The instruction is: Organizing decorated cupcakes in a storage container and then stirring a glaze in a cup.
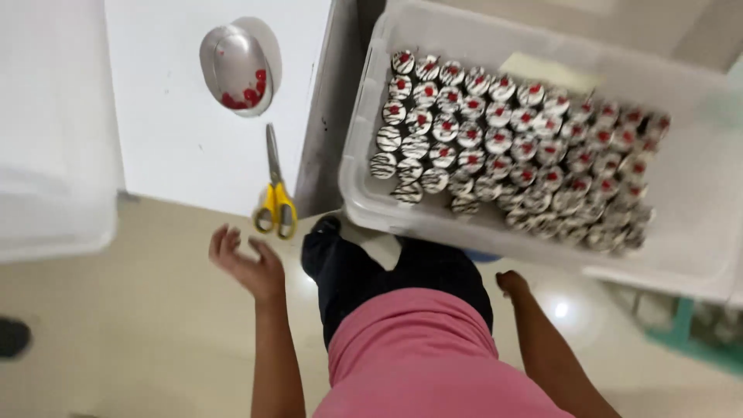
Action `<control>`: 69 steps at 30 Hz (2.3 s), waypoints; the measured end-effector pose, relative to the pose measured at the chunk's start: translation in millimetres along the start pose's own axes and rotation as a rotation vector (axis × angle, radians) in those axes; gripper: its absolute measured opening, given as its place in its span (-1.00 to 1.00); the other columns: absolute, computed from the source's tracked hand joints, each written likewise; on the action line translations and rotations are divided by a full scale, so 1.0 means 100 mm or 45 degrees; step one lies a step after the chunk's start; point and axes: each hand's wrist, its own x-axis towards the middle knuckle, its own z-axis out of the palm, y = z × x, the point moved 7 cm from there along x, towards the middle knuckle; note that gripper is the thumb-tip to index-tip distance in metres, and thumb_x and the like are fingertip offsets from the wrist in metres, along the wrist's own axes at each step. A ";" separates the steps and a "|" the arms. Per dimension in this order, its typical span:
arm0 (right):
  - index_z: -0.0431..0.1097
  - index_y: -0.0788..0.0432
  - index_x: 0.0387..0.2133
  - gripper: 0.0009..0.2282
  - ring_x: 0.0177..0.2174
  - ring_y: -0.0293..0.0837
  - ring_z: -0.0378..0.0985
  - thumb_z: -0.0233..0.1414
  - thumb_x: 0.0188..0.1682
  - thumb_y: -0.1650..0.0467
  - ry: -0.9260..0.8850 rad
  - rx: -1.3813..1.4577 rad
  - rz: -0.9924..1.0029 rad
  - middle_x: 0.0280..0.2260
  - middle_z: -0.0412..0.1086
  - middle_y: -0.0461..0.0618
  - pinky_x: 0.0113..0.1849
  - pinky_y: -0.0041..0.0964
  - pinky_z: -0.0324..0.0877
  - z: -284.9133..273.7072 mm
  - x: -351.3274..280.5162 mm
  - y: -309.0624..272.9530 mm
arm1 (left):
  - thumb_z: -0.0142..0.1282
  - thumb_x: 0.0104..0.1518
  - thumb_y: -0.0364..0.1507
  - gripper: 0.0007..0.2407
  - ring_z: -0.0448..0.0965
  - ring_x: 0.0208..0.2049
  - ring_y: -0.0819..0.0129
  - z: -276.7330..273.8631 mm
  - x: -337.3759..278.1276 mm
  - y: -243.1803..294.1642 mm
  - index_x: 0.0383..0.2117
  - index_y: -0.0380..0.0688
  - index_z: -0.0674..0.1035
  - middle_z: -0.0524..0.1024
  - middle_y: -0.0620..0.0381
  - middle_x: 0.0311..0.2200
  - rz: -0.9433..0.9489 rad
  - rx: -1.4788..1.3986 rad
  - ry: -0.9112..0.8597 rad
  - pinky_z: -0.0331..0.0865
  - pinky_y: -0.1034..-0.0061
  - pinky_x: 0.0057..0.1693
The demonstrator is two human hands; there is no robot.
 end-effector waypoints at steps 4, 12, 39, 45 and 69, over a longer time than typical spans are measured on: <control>0.44 0.35 -0.13 -0.59 -0.33 0.09 0.63 -0.15 0.08 0.21 -0.040 0.679 0.355 -0.30 0.53 0.17 -0.25 0.21 0.52 0.95 -0.85 -0.20 | 0.05 0.18 -0.74 -0.65 0.37 0.14 -0.03 0.37 0.74 0.02 0.09 -0.32 0.35 0.30 -0.21 0.16 0.275 -0.067 -0.375 0.39 0.30 0.13; 0.41 0.27 -0.09 -0.59 -0.33 0.11 0.63 -0.11 0.12 0.15 -0.124 1.085 0.670 -0.27 0.55 0.22 -0.31 0.20 0.52 3.22 -1.96 -1.41 | 0.02 0.21 -0.67 -0.73 0.44 0.13 -0.06 0.60 1.01 -0.05 0.03 -0.33 0.39 0.35 -0.17 0.09 0.467 -0.524 -0.784 0.42 0.24 0.21; 0.40 0.31 -0.03 -0.60 -0.06 0.20 0.53 0.17 -0.16 0.40 0.626 1.676 1.004 -0.09 0.48 0.34 -0.03 0.01 0.44 6.44 -3.94 -2.59 | 0.05 0.15 -0.07 -0.32 0.04 0.35 -0.28 0.95 -1.89 0.60 0.30 -0.29 0.22 0.11 -0.25 0.35 1.638 0.161 -1.945 -0.15 -0.25 0.32; 0.13 0.34 0.23 -0.30 0.10 0.37 0.37 0.24 -0.18 0.30 0.867 1.764 1.394 0.14 0.27 0.46 0.08 0.20 0.32 6.05 -4.32 -1.39 | 0.07 0.20 -0.17 -0.28 -0.11 0.45 -0.28 0.91 -1.65 1.36 0.40 -0.34 0.08 -0.08 -0.33 0.42 1.385 -0.397 -1.519 -0.14 -0.23 0.40; -0.48 0.01 0.46 0.07 0.32 0.36 -0.22 0.28 -0.17 0.24 0.873 1.668 1.638 0.41 -0.46 0.36 0.18 0.28 0.00 4.70 -4.62 -1.49 | 0.04 0.26 -0.16 -0.30 -0.23 0.46 -0.32 0.98 -1.67 0.86 0.43 -0.28 0.03 -0.24 -0.36 0.45 1.212 -0.359 -1.605 -0.22 -0.26 0.41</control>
